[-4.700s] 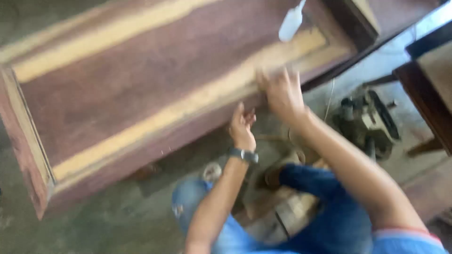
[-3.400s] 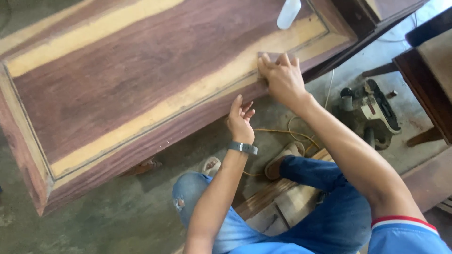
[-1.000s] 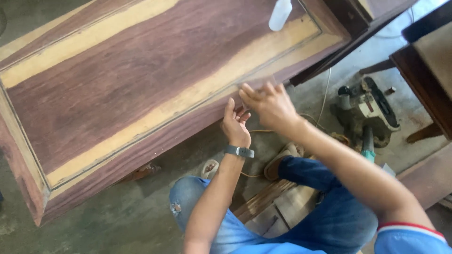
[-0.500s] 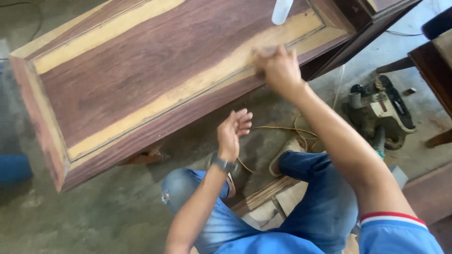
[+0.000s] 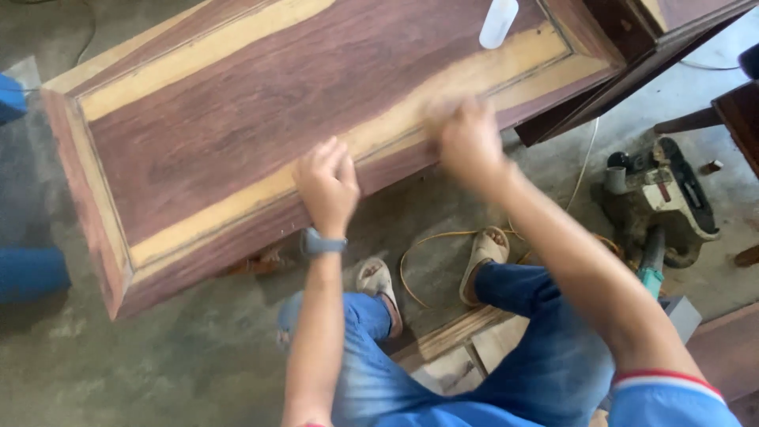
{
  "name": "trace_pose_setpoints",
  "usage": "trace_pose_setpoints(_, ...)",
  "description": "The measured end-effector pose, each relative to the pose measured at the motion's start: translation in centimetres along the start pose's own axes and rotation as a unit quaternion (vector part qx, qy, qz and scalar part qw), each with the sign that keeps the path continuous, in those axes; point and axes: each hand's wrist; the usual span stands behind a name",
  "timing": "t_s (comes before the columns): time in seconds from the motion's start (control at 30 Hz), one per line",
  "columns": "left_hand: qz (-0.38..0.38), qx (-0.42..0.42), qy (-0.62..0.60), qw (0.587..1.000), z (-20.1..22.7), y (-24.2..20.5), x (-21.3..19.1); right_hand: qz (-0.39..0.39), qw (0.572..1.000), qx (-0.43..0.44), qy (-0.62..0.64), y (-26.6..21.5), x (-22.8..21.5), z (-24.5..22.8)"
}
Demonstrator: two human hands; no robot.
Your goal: The person sits on a low bench and sands the edge of a wooden table using a sanding block. They repeatedly apply a liquid from a white squeeze bottle onto the wood and rub it in with the block, working along the border of the tabletop.
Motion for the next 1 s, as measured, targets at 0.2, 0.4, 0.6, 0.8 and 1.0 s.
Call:
trace_pose_setpoints(0.2, -0.061, -0.018, -0.003, 0.998, 1.1, -1.1, 1.6, 0.023, 1.0, 0.01, -0.001, -0.3, 9.5, 1.1)
trace_pose_setpoints(0.4, -0.109, -0.032, -0.057, 0.992, 1.4, -1.5, -0.2, -0.067, 0.991, -0.069, 0.094, -2.0, -0.7, -0.5)
trace_pose_setpoints(0.6, -0.195, -0.027, 0.028, 0.98, 1.7, -1.8, -0.1, -0.132, 0.981, 0.038, 0.137, 3.8, 1.9, 1.6)
trace_pose_setpoints(0.8, -0.195, 0.002, 0.036, 0.98, 1.6, -2.3, -0.9, -0.135, 0.976, -0.067, 0.157, -2.6, -3.7, -2.7)
trace_pose_setpoints(1.0, -0.206, -0.016, 0.067, 0.976, 1.9, -2.6, -0.8, -0.163, 0.981, 0.025, 0.107, 2.1, 0.4, 3.1)
Point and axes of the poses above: each hand's wrist, its own y-axis towards the middle knuckle, its own x-axis out of the palm, z = x × y, and after that the axes turned 11 degrees about -y, right-handed
